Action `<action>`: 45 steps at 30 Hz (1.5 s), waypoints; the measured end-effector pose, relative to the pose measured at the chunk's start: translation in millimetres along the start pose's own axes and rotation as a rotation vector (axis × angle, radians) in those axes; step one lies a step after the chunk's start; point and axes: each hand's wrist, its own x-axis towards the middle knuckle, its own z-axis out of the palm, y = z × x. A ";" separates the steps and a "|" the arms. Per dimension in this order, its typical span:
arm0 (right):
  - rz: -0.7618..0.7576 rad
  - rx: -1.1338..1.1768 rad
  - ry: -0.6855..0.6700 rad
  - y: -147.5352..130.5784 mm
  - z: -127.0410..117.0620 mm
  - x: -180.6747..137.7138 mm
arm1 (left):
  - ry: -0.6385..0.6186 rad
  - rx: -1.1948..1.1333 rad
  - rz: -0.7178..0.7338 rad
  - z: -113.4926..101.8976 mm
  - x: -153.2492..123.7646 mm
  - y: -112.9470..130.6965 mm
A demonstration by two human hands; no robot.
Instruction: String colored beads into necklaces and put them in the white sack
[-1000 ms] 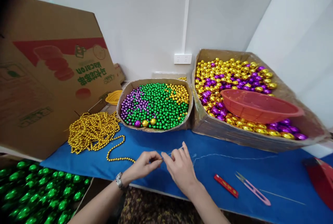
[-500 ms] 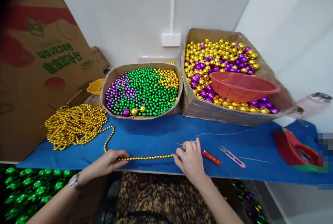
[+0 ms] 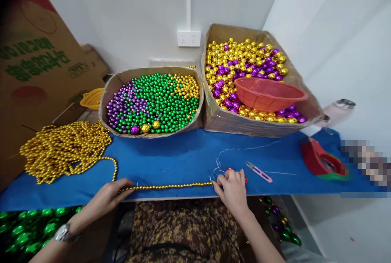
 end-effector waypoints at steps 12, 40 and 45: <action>-0.115 -0.020 0.008 17.0 20.7 -4.9 | 0.069 -0.029 -0.019 2.4 0.2 2.0; -0.192 0.447 -0.131 -73.2 -1.5 95.6 | 0.176 -0.121 0.020 -9.2 64.1 61.2; -0.440 0.545 -0.221 -157.4 8.0 108.3 | 0.189 -0.296 0.060 -16.1 61.5 60.2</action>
